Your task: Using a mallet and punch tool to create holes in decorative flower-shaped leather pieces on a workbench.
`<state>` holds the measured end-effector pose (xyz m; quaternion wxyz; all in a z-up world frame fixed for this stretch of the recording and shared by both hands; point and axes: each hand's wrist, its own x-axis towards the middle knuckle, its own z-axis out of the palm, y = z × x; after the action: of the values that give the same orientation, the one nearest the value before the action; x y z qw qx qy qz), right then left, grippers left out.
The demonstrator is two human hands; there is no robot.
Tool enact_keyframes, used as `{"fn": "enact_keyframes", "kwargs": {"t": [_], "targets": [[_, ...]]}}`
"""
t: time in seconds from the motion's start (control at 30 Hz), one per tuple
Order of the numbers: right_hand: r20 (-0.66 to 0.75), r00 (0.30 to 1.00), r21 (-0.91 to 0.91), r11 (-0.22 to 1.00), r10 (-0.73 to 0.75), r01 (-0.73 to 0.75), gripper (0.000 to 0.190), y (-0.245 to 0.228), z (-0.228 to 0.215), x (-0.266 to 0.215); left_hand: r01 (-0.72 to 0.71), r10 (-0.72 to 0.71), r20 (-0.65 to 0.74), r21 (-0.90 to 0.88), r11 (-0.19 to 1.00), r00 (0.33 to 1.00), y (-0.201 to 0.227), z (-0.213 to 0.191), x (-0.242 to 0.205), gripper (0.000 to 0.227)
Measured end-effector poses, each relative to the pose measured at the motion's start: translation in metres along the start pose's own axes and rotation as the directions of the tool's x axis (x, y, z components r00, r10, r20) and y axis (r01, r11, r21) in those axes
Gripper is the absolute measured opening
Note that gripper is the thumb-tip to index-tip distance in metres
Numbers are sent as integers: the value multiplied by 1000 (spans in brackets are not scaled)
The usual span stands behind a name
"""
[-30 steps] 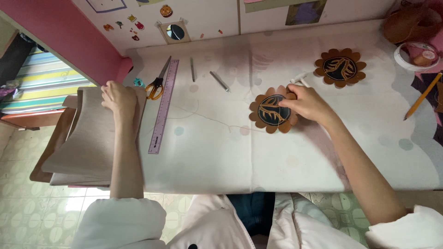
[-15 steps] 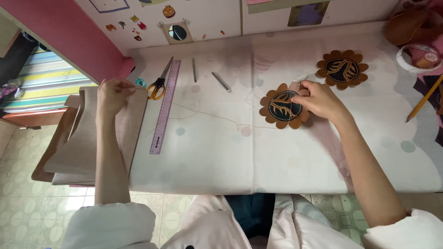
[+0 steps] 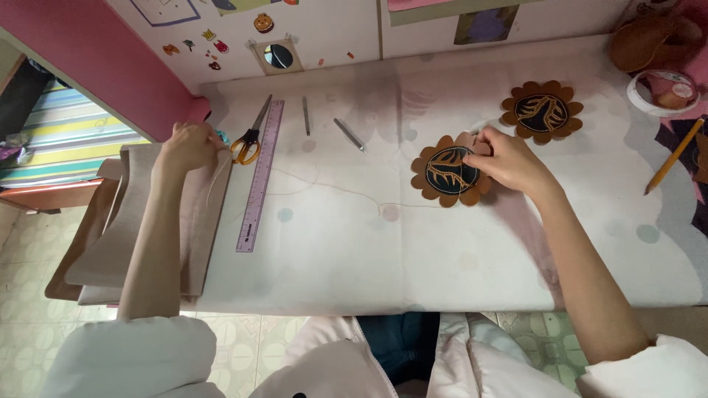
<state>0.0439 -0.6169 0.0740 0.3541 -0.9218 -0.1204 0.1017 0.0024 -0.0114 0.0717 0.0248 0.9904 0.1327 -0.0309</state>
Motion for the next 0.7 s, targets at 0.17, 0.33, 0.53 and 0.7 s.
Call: {"fn": "enact_keyframes", "kwargs": {"t": [0.17,0.33,0.53,0.7], "targets": [[-242,949,-15,979,-201,203,35,-21,14,-5,-231,170,-263,-221,948,950,58,-50,-46,17],[-283,811,282,764,-512,580,44,-79,36,-17,-503,376,-431,-231,833,820,165,-116,-135,7],[-39,790,506,670,-611,543,58,-169,39,-57,-725,533,-558,-197,660,636,232,-153,-194,13],[-56,703,682,487,-709,546,36,-189,47,-58,-750,502,-589,-309,584,633,246,-156,-210,16]]}}
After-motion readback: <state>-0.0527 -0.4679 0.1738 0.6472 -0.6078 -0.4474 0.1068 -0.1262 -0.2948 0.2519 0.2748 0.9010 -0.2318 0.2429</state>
